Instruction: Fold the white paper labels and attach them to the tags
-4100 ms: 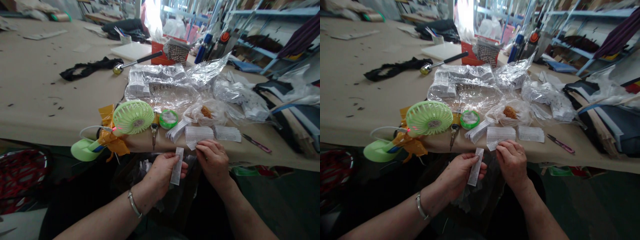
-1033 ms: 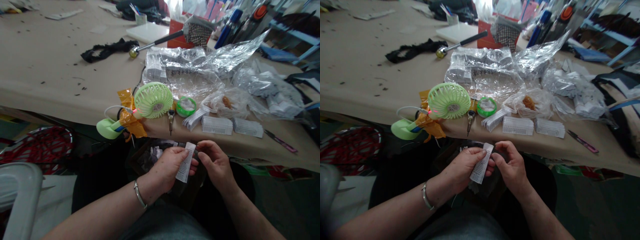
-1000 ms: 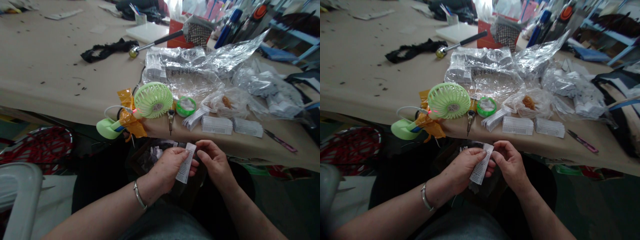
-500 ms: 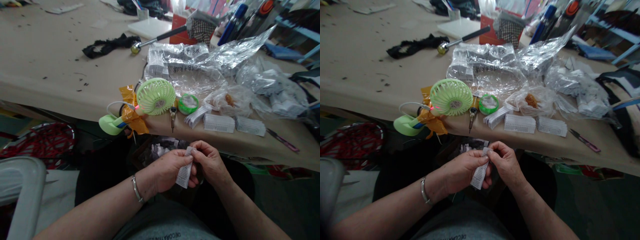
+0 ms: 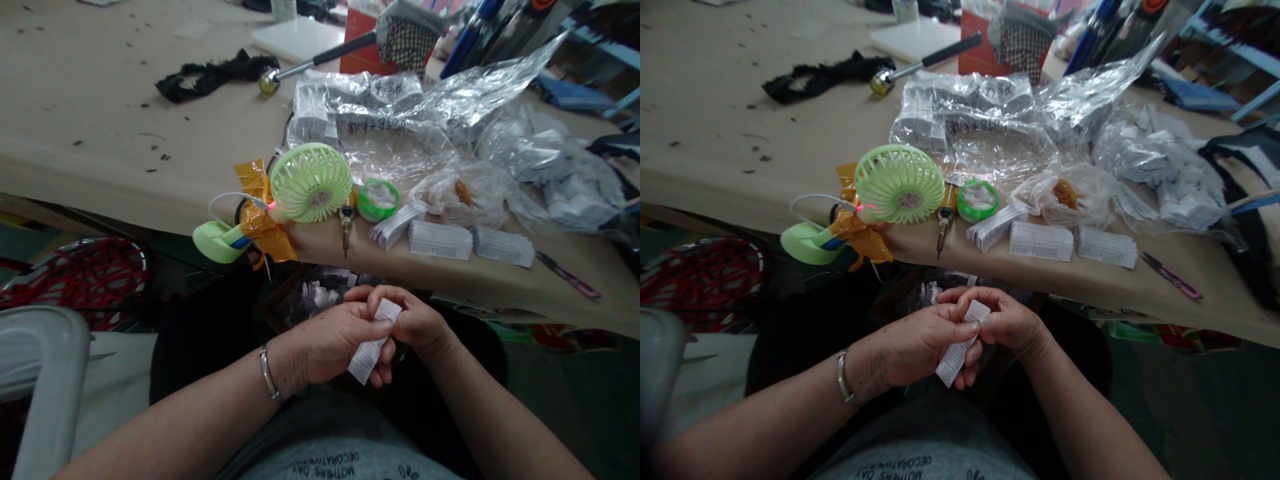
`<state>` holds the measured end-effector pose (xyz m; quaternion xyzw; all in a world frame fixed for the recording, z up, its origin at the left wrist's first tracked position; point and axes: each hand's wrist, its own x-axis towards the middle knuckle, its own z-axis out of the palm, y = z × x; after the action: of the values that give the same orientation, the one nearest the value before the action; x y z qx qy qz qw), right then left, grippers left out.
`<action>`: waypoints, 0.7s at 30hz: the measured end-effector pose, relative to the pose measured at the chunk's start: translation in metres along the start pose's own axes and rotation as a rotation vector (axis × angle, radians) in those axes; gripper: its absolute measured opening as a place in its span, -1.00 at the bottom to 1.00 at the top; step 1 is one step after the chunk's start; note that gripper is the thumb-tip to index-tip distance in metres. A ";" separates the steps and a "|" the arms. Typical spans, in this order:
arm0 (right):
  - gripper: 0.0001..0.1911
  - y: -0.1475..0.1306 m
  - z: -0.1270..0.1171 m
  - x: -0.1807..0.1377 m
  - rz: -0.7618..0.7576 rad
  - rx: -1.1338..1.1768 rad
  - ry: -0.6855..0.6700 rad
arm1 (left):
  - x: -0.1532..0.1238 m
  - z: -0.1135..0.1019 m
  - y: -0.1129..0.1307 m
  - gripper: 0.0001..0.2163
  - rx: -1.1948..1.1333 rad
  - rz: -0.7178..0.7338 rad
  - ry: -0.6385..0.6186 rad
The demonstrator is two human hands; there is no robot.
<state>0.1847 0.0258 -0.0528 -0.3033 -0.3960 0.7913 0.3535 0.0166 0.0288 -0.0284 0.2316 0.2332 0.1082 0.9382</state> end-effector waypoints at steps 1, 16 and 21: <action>-0.67 0.001 0.001 0.000 0.008 0.011 0.016 | 0.000 0.000 0.000 -0.79 -0.002 0.003 0.004; -0.57 -0.016 0.020 -0.014 -0.476 -1.180 0.379 | -0.008 -0.002 0.008 -0.81 0.043 0.071 0.179; -0.68 -0.018 0.023 -0.008 -0.538 -1.343 0.360 | -0.009 -0.002 0.009 -0.81 0.042 0.101 0.222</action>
<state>0.1772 0.0174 -0.0244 -0.4716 -0.7907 0.2033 0.3332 0.0064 0.0345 -0.0224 0.2492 0.3258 0.1754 0.8950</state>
